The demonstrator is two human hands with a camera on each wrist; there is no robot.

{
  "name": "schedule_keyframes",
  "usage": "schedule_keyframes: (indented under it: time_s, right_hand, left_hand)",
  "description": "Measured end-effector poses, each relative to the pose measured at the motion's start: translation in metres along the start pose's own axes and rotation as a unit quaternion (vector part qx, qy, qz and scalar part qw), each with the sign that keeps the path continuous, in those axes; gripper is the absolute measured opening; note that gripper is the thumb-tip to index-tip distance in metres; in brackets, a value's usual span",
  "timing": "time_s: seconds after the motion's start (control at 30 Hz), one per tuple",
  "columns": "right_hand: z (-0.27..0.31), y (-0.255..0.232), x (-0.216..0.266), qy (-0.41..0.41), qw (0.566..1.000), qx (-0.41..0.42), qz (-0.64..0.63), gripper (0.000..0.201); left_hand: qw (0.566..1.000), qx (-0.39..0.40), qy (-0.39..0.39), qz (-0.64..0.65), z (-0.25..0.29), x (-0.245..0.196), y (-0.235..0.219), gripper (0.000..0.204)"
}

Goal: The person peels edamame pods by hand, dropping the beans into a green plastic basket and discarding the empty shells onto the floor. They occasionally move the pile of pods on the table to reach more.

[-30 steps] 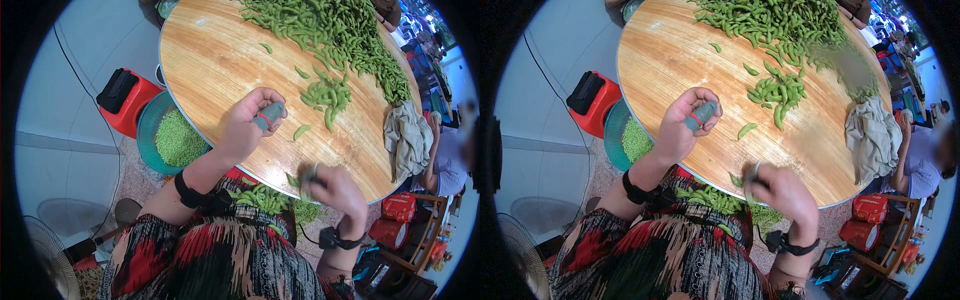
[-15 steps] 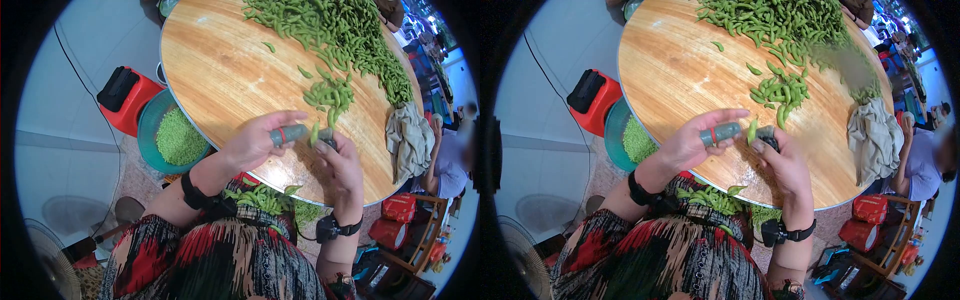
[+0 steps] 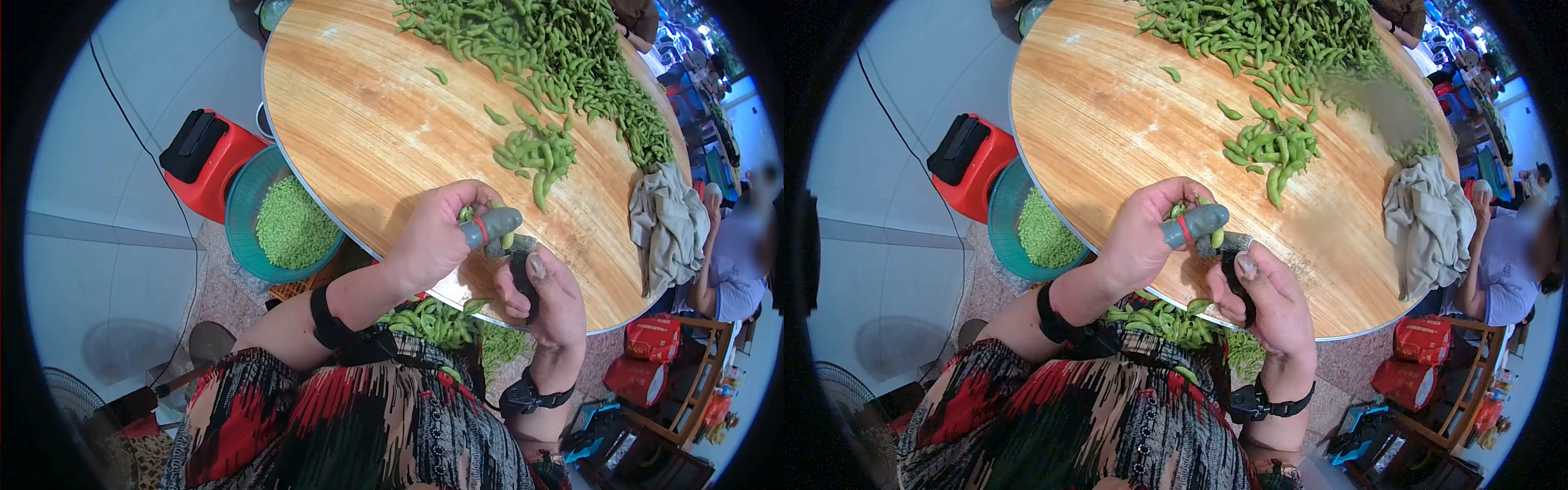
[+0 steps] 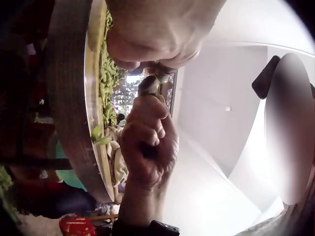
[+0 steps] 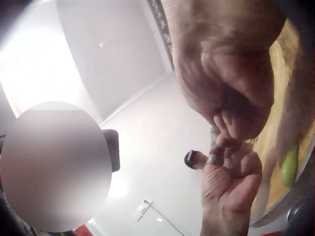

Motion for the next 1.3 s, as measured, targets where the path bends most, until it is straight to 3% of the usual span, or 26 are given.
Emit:
schedule_keyframes:
  time_s: [0.1,0.23,0.3,0.37,0.43,0.47,0.5,0.53,0.63,0.67,0.73,0.77,0.83,0.87,0.93,0.97,1.03,1.17,1.23,1.3]
  right_hand:
    - [0.0,0.002,0.0,0.0,0.998,-0.049,0.038,0.022]
    - [-0.001,0.01,0.004,-0.008,0.996,-0.086,0.006,0.019]
    - [0.0,0.01,0.004,0.01,0.993,-0.085,-0.079,0.017]
    - [-0.001,0.007,0.007,0.013,0.991,-0.077,-0.106,0.016]
    - [-0.007,0.006,0.013,0.012,0.989,-0.067,-0.132,0.015]
    - [-0.012,0.004,0.018,-0.01,0.995,-0.086,-0.051,0.013]
    - [-0.017,0.001,0.023,-0.033,0.993,-0.105,0.031,0.012]
    - [-0.025,-0.006,0.023,-0.119,0.977,-0.095,0.146,0.009]
    - [-0.04,-0.01,0.037,-0.099,0.976,-0.107,0.163,0.011]
    - [-0.044,-0.013,0.041,-0.105,0.975,-0.104,0.165,0.011]
    - [-0.051,-0.022,0.039,-0.044,0.993,-0.105,0.015,0.013]
    - [-0.053,-0.024,0.039,-0.046,0.993,-0.103,0.016,0.013]
    - [-0.056,-0.026,0.031,-0.02,0.995,-0.087,0.034,0.016]
    - [-0.057,-0.035,0.028,-0.011,0.992,-0.064,0.111,0.019]
    - [-0.063,-0.04,0.032,-0.047,0.98,-0.103,0.161,0.02]
    - [-0.065,-0.042,0.035,-0.085,0.963,-0.142,0.212,0.022]
    - [-0.069,-0.04,0.037,-0.071,0.973,-0.139,0.169,0.02]
    - [-0.076,-0.039,0.03,-0.061,0.981,-0.109,0.149,0.014]
    - [-0.076,-0.038,0.029,-0.063,0.983,-0.107,0.133,0.012]
    - [-0.073,-0.033,0.029,-0.049,0.985,-0.13,0.101,0.01]
  left_hand:
    - [0.997,-0.018,0.054,-0.047,0.001,0.001,0.005,0.009]
    - [0.994,-0.002,0.068,-0.083,-0.002,0.001,0.009,0.009]
    - [0.986,0.156,-0.037,0.052,-0.002,-0.002,0.013,0.011]
    - [0.981,0.186,-0.036,0.047,-0.002,-0.012,0.014,0.014]
    - [0.979,0.177,-0.089,0.051,-0.008,-0.017,0.015,0.012]
    - [0.979,0.18,-0.083,0.048,-0.015,-0.017,0.017,0.012]
    - [0.989,0.126,0.021,-0.08,-0.023,-0.022,0.02,0.012]
    - [0.969,0.067,0.126,-0.203,-0.028,-0.028,0.023,0.013]
    - [0.938,0.008,0.154,-0.311,-0.033,-0.048,0.023,0.017]
    - [0.936,0.007,0.161,-0.312,-0.037,-0.05,0.02,0.017]
    - [0.959,0.025,0.136,-0.247,-0.045,-0.049,0.016,0.02]
    - [0.958,0.024,0.14,-0.248,-0.047,-0.048,0.014,0.02]
    - [0.987,0.079,0.036,-0.136,-0.047,-0.048,0.015,0.027]
    - [0.987,0.078,0.035,-0.135,-0.05,-0.042,0.013,0.027]
    - [0.959,0.022,0.171,-0.227,-0.054,-0.035,0.009,0.036]
    - [0.96,0.022,0.166,-0.226,-0.055,-0.029,0.008,0.036]
    - [0.91,-0.027,0.192,-0.367,-0.045,-0.038,0.014,0.042]
    - [0.9,-0.036,0.144,-0.41,-0.038,-0.046,0.02,0.044]
    - [0.852,-0.058,0.313,-0.415,-0.037,-0.041,0.022,0.047]
    - [0.844,-0.052,0.289,-0.448,-0.031,-0.041,0.019,0.048]
Point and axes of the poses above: each hand's wrist, its own z-axis away from the middle knuckle, its own y-axis out of the palm, x = y × z, the point moved 2 cm from there along -z, towards the middle knuckle, and after that the axes turned 14 degrees about -y, right-handed, at the moved point
